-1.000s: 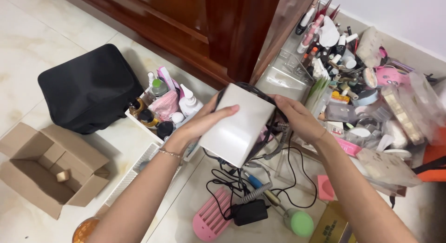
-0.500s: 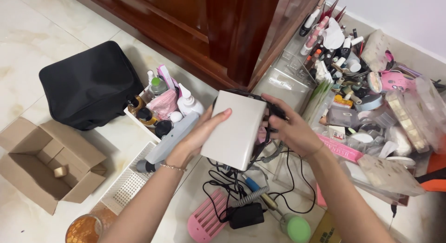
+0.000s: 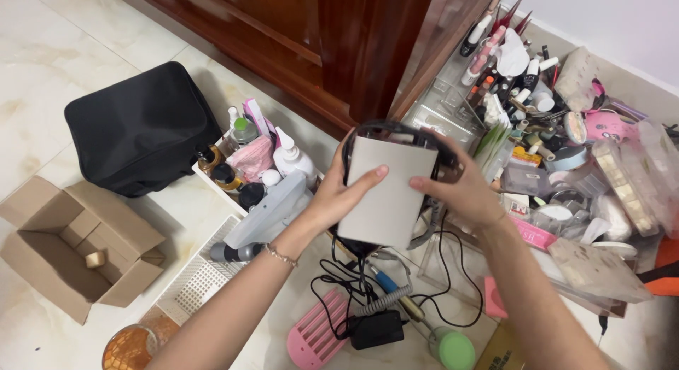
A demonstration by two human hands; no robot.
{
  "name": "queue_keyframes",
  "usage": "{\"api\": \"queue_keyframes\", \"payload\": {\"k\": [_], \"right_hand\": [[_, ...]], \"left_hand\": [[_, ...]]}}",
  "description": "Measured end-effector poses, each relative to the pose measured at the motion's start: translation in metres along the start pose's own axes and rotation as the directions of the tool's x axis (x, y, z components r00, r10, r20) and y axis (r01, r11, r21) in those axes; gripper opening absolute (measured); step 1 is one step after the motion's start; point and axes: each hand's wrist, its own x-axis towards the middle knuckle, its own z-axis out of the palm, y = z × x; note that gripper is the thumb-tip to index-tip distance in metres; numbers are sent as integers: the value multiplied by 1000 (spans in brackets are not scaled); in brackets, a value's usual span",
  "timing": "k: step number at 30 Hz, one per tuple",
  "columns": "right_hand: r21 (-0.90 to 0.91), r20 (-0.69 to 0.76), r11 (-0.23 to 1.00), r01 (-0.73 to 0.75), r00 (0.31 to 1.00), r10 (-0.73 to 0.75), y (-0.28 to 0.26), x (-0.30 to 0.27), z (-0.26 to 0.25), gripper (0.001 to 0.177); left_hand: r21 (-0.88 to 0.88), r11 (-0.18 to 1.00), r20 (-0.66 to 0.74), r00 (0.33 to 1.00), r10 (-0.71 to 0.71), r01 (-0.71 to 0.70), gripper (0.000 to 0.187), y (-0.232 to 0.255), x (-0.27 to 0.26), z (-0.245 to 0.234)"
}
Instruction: The person organizes various beauty tools and accessories on the floor, sorting them into a cardboard box. They handle items such as a purple device, a white device, a pink device, and several cables, placing them into the box one by one.
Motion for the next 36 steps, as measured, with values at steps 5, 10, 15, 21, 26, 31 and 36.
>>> {"api": "queue_keyframes", "payload": {"k": [5, 10, 15, 21, 26, 31, 36], "right_hand": [[-191, 196, 925, 328, 936, -292, -40, 31, -3, 113], [-401, 463, 735, 547, 813, -352, -66, 39, 19, 102], [-536, 631, 639, 551, 765, -130, -86, 31, 53, 103], [-552, 773, 489, 676, 635, -6, -66, 44, 90, 101], [-629, 761, 366, 686, 639, 111, -56, 49, 103, 100], [-698, 711, 320, 640, 671, 210, -57, 50, 106, 100], [-523, 697, 647, 555, 716, -52, -35, 62, 96, 114]], "left_hand": [[-141, 989, 2, 999, -43, 43, 102, -35, 18, -9], [-150, 988, 3, 999, -46, 46, 113, -58, 19, -33], [258, 961, 37, 995, 98, -104, 143, -59, 18, -56], [568, 815, 17, 992, 125, -113, 132, -32, -7, -61], [489, 860, 18, 987, 159, -147, 153, -30, -31, -54], [487, 836, 76, 966, 246, -252, 130, -16, -38, -57], [417, 900, -63, 983, 170, -129, 105, -74, -23, -64]]}}
